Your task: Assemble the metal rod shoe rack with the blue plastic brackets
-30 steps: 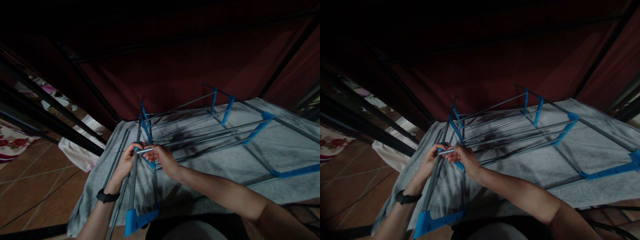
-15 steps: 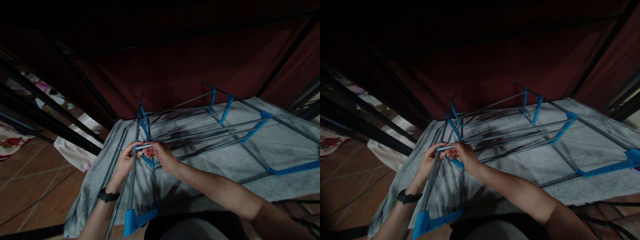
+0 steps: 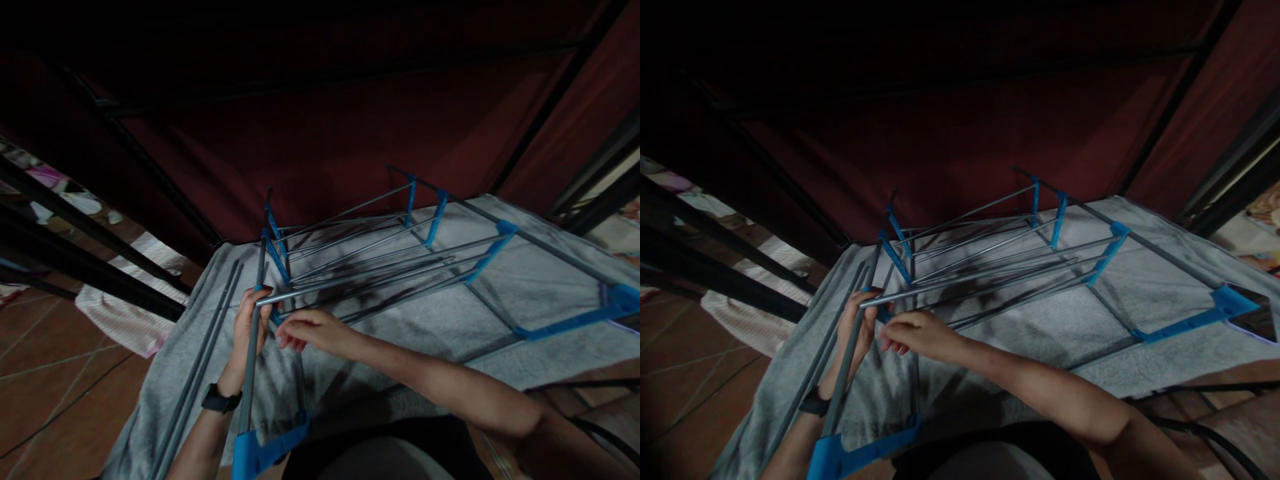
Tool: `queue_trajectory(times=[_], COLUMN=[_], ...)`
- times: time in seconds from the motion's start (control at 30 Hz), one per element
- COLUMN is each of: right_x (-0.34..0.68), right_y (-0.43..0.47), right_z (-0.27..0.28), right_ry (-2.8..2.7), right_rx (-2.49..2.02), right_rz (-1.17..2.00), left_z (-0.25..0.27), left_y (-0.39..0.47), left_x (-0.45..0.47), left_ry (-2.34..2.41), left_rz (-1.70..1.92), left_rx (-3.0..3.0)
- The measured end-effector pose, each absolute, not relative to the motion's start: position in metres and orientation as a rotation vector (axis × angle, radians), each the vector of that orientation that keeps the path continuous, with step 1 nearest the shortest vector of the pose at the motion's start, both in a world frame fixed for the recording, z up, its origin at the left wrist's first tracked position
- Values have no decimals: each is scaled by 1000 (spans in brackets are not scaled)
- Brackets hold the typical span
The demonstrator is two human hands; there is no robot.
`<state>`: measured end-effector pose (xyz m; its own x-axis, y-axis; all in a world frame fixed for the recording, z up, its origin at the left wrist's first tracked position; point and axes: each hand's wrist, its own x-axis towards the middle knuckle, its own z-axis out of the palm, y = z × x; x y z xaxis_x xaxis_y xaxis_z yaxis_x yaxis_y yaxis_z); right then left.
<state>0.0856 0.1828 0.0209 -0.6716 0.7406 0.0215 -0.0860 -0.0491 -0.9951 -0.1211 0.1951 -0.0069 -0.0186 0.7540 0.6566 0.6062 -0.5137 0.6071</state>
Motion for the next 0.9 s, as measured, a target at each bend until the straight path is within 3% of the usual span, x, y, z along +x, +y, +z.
queue_trajectory(times=[0.17, 0.27, 0.47, 0.9], right_x=[93, 83, 65, 67], right_y=[187, 203, 215, 228], right_z=[60, 71, 74, 81], right_ry=[-2286, -2437, -2675, -2758], right_rx=[-639, -684, -794, -776], right_rz=[608, 256, 124, 288], left_z=[-5, -6, -3, 1], left_y=[194, 192, 185, 181], left_x=[-123, -123, -119, -111], left_ry=[1389, 1440, 1484, 1526], left_rz=[1540, 1525, 1486, 1432], left_rx=[2105, 2019, 1836, 1775])
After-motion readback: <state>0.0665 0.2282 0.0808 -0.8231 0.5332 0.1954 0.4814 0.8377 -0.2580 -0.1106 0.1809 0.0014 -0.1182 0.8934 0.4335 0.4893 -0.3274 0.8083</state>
